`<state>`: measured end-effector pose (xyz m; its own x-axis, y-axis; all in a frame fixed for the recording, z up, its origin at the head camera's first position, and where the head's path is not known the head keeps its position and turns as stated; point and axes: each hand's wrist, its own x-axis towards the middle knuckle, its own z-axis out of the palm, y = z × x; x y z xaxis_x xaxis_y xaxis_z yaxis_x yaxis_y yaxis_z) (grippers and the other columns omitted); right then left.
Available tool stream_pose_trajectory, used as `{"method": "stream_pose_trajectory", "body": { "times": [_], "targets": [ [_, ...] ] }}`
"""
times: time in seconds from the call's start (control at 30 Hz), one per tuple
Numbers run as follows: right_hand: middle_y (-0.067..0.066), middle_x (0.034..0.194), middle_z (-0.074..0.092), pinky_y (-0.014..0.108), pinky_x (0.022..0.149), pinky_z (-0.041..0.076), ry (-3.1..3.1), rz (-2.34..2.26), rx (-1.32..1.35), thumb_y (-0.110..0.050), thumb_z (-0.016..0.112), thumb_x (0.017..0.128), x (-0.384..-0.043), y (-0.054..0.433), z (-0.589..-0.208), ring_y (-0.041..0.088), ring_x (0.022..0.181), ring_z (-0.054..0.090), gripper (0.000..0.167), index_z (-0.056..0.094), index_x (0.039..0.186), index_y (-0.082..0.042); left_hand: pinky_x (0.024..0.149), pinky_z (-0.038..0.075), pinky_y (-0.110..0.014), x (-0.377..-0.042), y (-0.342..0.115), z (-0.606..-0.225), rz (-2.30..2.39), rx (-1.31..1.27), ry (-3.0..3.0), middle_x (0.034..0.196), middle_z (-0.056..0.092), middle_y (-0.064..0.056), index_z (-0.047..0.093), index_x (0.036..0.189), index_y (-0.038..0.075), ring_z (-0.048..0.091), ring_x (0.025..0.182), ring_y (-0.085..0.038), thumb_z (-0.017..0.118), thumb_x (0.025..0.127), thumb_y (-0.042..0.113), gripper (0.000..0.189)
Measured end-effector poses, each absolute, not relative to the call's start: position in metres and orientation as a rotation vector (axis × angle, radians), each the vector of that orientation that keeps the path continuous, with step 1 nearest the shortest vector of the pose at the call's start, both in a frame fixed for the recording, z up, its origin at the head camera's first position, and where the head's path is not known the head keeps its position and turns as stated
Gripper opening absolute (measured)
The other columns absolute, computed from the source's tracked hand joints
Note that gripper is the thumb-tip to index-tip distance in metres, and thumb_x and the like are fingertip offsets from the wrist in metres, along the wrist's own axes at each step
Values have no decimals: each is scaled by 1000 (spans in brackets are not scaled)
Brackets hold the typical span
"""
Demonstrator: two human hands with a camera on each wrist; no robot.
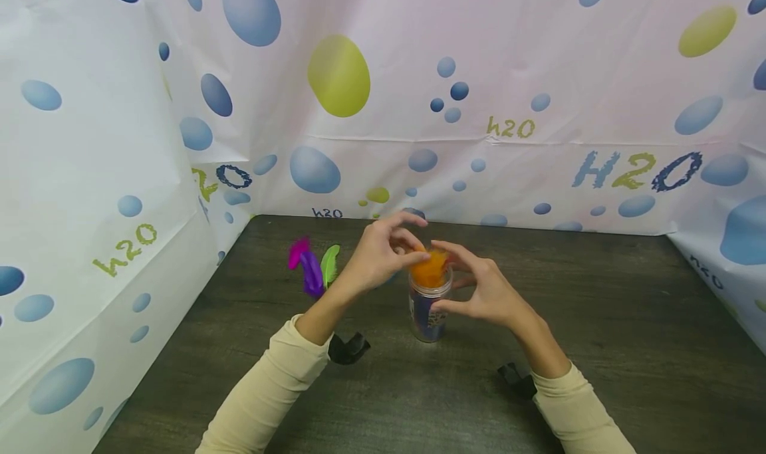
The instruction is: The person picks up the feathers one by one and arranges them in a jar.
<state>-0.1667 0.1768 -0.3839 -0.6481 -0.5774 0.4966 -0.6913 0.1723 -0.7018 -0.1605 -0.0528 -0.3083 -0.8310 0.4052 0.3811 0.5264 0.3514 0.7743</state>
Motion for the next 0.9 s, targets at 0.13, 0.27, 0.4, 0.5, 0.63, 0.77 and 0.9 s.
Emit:
{"method": "stream_pose_trajectory", "body": {
  "times": [0.13,0.27,0.4,0.5,0.63,0.77,0.9],
  "targets": [
    [19,132,66,32,79,64,-2309,1491,1257,-1,92,75,-166,176,-383,37,112,69,94,42,154,-2,57,44,-22,-161,-53,-309,-1413,-885,-2506,91,78,-13,63,123,-3,52,58,-15,81,88,2,39],
    [19,131,67,34,78,64,-2301,1496,1257,-1,92,75,-166,177,-383,38,112,69,93,42,154,-2,56,43,-21,-162,-53,-309,-1400,-905,-2511,92,78,-12,64,123,-3,53,57,-18,81,89,5,38],
    [18,133,66,34,78,64,-2302,1502,1258,-2,92,76,-166,176,-384,36,113,69,93,42,154,-4,55,42,-21,-162,-55,-307,-1397,-905,-2504,92,77,-11,66,122,-2,51,57,-17,81,90,6,36],
    [17,130,67,37,77,64,-2303,1511,1262,-1,91,76,-166,176,-384,34,112,70,93,41,155,-4,56,44,-21,-163,-58,-306,-1398,-901,-2490,91,77,-12,66,122,-3,53,58,-18,79,91,6,34],
    [16,124,70,41,77,65,-2302,1516,1265,-1,91,76,-167,176,-385,33,111,71,94,41,155,-3,57,45,-22,-165,-67,-304,-1398,-874,-2452,90,77,-13,67,120,-4,55,60,-23,77,93,5,30],
    [15,124,70,37,78,64,-2302,1511,1266,-1,92,76,-167,176,-384,33,111,71,94,41,155,-3,59,45,-22,-169,-79,-303,-1383,-821,-2408,91,77,-15,68,119,-4,56,62,-23,75,94,4,28],
    [15,124,70,34,78,64,-2294,1511,1272,-1,92,76,-167,176,-384,32,110,71,94,41,155,-3,60,45,-22,-172,-93,-305,-1355,-753,-2393,91,77,-15,69,118,-4,59,67,-19,75,94,3,26]
  ]
}}
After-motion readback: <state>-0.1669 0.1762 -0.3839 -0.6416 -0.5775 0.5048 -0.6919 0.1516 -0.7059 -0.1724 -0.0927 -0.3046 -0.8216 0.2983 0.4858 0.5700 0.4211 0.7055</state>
